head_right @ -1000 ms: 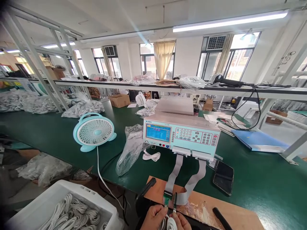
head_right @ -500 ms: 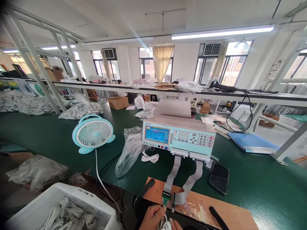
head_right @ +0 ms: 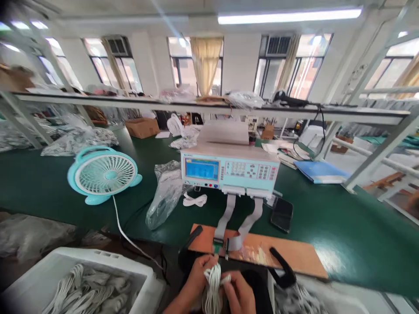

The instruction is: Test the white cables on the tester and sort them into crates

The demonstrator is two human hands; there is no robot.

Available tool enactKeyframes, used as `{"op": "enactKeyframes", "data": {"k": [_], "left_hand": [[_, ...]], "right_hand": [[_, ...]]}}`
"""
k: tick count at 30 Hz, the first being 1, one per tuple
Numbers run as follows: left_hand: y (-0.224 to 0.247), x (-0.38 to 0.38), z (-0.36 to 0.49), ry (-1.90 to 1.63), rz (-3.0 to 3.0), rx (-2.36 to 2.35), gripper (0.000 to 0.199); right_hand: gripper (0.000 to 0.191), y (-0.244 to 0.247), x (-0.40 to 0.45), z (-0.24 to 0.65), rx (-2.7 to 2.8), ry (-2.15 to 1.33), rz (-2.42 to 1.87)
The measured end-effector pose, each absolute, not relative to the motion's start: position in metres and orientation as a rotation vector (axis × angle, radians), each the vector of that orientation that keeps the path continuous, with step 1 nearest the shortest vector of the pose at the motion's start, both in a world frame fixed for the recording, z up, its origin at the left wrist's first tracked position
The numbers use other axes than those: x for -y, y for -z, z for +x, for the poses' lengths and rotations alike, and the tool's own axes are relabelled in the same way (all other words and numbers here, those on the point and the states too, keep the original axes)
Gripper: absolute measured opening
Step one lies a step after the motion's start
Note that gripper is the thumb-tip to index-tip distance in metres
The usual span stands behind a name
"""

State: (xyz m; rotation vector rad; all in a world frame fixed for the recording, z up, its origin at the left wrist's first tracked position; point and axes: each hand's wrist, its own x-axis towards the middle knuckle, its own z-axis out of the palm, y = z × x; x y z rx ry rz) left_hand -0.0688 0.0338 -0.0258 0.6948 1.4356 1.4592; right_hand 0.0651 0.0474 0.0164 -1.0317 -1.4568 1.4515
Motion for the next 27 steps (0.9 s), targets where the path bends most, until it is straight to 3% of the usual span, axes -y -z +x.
{"op": "enactKeyframes", "data": {"k": [8, 27], "left_hand": [[0.015, -0.027, -0.069, -1.396, 0.687, -1.497, 0.038], [0.015, -0.027, -0.068, -1.390, 0.668, -1.491, 0.040]], "right_hand": [[0.025, 0.001, -0.063, 0.061, 1.354, -1.598, -1.042], [0.029, 0.003, -0.067, 0.047, 1.153, -1.753, -1.110]]}}
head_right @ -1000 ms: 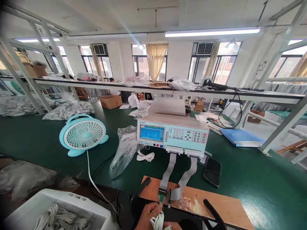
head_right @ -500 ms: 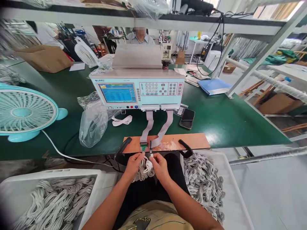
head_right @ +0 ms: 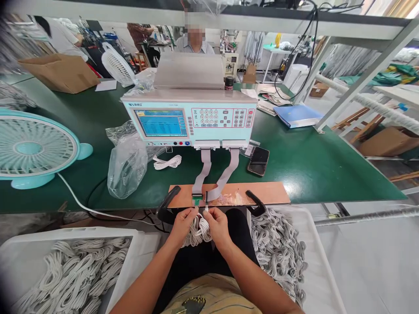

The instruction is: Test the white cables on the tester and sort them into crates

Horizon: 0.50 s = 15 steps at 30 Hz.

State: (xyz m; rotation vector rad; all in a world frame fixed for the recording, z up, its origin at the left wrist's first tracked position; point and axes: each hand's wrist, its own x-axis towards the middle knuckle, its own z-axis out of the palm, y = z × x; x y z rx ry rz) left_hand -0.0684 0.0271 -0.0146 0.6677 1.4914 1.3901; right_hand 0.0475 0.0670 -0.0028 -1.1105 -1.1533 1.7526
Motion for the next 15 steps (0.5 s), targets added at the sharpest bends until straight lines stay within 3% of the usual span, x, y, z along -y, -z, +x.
{"op": "enactKeyframes", "data": {"k": [15], "left_hand": [[0.0128, -0.0291, -0.0681, -1.459, 0.712, -1.431, 0.045]], "right_hand": [[0.033, 0.0033, -0.0687, 0.0445, 0.913, -1.946, -1.095]]}}
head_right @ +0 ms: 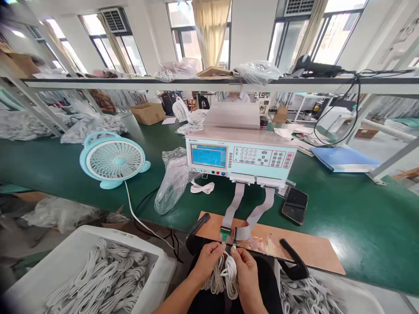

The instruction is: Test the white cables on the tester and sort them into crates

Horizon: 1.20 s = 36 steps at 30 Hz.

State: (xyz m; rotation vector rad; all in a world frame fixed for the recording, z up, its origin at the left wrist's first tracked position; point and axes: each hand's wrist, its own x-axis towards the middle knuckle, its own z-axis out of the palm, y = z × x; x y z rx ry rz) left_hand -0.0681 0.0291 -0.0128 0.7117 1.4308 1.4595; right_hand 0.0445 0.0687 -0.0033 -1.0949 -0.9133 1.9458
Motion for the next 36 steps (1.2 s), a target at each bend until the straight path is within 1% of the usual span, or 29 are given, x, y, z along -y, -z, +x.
{"op": "enactKeyframes", "data": {"k": [6, 13, 18, 21, 23, 26, 29, 30, 32, 34, 36], "left_hand": [[0.015, -0.029, -0.067, -1.467, 0.666, -1.398, 0.045], [0.018, -0.029, -0.067, -1.474, 0.675, -1.395, 0.046], [0.020, -0.029, -0.067, -1.490, 0.705, -1.411, 0.046], [0.020, -0.030, -0.067, -1.492, 0.685, -1.409, 0.046], [0.018, -0.030, -0.067, -1.484, 0.682, -1.414, 0.046], [0.018, -0.030, -0.068, -1.483, 0.726, -1.437, 0.046], [0.022, -0.031, -0.070, -1.485, 0.749, -1.462, 0.046], [0.024, -0.031, -0.070, -1.479, 0.733, -1.456, 0.047], [0.027, -0.032, -0.069, -1.460, 0.677, -1.420, 0.047], [0.028, -0.033, -0.068, -1.459, 0.631, -1.397, 0.047], [0.027, -0.033, -0.067, -1.471, 0.604, -1.396, 0.047]], "right_hand": [[0.029, 0.002, -0.069, 0.045, 0.867, -2.009, -1.047], [0.028, -0.001, -0.074, 0.048, 0.896, -2.041, -1.036], [0.031, 0.001, -0.074, 0.047, 0.939, -2.027, -1.058], [0.037, 0.004, -0.076, 0.047, 1.081, -1.984, -1.075], [0.039, 0.003, -0.081, 0.053, 1.330, -1.899, -1.069], [0.039, -0.015, -0.095, 0.073, 1.925, -1.562, -1.057], [0.034, -0.063, -0.124, 0.092, 2.346, -0.984, -1.015], [0.033, -0.084, -0.138, 0.095, 2.378, -0.766, -1.006], [0.030, -0.127, -0.174, 0.093, 2.267, -0.284, -0.959], [0.036, -0.162, -0.219, 0.082, 2.140, 0.123, -0.940], [0.046, -0.185, -0.265, 0.067, 2.093, 0.362, -0.976]]}}
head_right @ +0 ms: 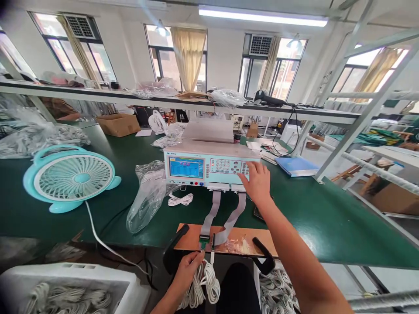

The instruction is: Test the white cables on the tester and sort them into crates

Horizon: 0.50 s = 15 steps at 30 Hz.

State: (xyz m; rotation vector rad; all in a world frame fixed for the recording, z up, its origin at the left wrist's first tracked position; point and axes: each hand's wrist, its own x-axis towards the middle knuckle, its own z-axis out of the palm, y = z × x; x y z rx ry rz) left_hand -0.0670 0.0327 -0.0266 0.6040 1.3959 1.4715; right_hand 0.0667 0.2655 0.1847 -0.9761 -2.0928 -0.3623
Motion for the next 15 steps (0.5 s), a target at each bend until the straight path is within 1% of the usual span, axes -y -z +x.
{"op": "enactKeyframes", "data": {"k": [3, 5, 9, 15], "left_hand": [[0.021, -0.032, -0.067, -1.496, 0.597, -1.418, 0.047], [0.019, -0.032, -0.067, -1.513, 0.621, -1.441, 0.047], [0.022, -0.033, -0.068, -1.524, 0.614, -1.430, 0.046], [0.023, -0.033, -0.067, -1.499, 0.524, -1.357, 0.043]], "right_hand": [[0.055, -0.195, -0.319, 0.047, 2.116, 0.510, -1.055], [0.053, -0.195, -0.338, 0.040, 2.155, 0.523, -1.103], [0.047, -0.197, -0.345, 0.035, 2.169, 0.525, -1.166], [0.046, -0.204, -0.340, 0.029, 2.189, 0.580, -1.270]]}}
